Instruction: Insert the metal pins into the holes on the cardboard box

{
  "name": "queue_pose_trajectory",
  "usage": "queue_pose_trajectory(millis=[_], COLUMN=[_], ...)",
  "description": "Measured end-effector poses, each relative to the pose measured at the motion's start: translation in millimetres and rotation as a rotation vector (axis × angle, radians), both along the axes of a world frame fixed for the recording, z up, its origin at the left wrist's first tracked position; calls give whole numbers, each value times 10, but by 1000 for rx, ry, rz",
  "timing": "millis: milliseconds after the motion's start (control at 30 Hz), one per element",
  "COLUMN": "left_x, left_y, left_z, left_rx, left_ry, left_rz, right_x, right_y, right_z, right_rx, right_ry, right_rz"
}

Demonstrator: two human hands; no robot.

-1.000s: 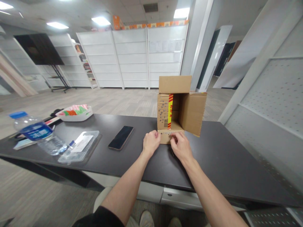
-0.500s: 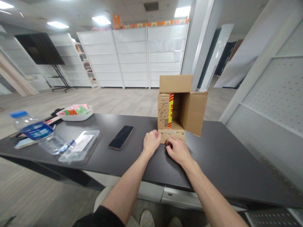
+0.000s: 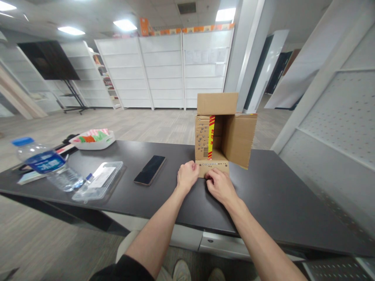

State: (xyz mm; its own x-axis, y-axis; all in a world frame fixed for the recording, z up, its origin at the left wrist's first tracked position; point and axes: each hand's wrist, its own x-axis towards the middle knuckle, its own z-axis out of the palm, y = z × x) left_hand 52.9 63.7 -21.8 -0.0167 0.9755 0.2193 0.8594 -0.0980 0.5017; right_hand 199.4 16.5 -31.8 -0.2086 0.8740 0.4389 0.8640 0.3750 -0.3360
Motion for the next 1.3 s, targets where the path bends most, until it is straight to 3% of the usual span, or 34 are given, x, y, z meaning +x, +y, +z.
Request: queue_pose_trajectory(millis=[700, 1300], left_x=[-3, -10], left_y=[1, 18], left_z=[-5, -39], left_rx=[5, 35], left_ry=[-4, -11], left_rz=[-5, -13], right_x=[-34, -33], right_y=[-28, -26], right_z=[21, -1], right_rx=[-49, -71], right_ry=[-51, 55], right_rz=[18, 157])
